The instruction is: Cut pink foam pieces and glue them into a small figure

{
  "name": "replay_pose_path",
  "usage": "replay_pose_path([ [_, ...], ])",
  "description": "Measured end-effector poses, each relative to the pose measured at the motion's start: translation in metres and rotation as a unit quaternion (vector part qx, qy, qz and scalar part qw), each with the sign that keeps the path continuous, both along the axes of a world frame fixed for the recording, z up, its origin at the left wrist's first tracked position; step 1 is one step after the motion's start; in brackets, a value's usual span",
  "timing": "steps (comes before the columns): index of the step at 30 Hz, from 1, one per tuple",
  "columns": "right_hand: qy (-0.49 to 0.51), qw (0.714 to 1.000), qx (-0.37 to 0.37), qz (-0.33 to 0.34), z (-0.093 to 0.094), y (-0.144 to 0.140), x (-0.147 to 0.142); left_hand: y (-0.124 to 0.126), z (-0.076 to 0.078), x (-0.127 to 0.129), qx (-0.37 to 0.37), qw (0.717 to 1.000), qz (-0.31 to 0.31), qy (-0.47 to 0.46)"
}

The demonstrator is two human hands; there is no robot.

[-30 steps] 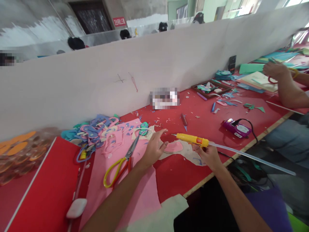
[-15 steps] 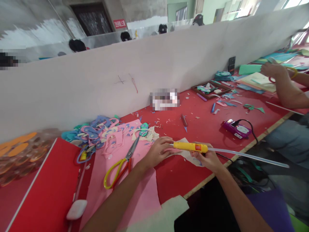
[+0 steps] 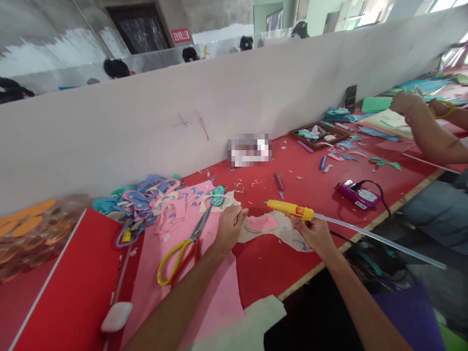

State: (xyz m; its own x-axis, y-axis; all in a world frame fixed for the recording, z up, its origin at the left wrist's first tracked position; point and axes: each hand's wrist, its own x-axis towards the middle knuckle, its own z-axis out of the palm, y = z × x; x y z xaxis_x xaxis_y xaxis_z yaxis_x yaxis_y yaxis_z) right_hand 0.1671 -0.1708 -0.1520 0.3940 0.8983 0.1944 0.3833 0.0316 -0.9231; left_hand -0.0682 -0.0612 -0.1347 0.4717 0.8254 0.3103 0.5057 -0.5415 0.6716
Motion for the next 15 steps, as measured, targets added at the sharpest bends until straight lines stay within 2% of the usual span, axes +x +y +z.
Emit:
replay_pose_path([
  [6,0.015,1.0,-0.025,-0.006,-0.0026,-0.0007,0.0003,0.0016,-0.0033,0.0,0.025,0.999,0.024,-0.008],
  [10,0.016,0.999,-0.037,-0.023,-0.0035,-0.0002,0.0004,0.0023,-0.0054,0.0003,0.013,0.998,0.044,-0.033],
  [15,0.012,0.997,-0.065,-0.035,-0.0023,-0.0008,-0.0003,0.0039,-0.006,0.0014,0.014,0.996,0.032,-0.085],
])
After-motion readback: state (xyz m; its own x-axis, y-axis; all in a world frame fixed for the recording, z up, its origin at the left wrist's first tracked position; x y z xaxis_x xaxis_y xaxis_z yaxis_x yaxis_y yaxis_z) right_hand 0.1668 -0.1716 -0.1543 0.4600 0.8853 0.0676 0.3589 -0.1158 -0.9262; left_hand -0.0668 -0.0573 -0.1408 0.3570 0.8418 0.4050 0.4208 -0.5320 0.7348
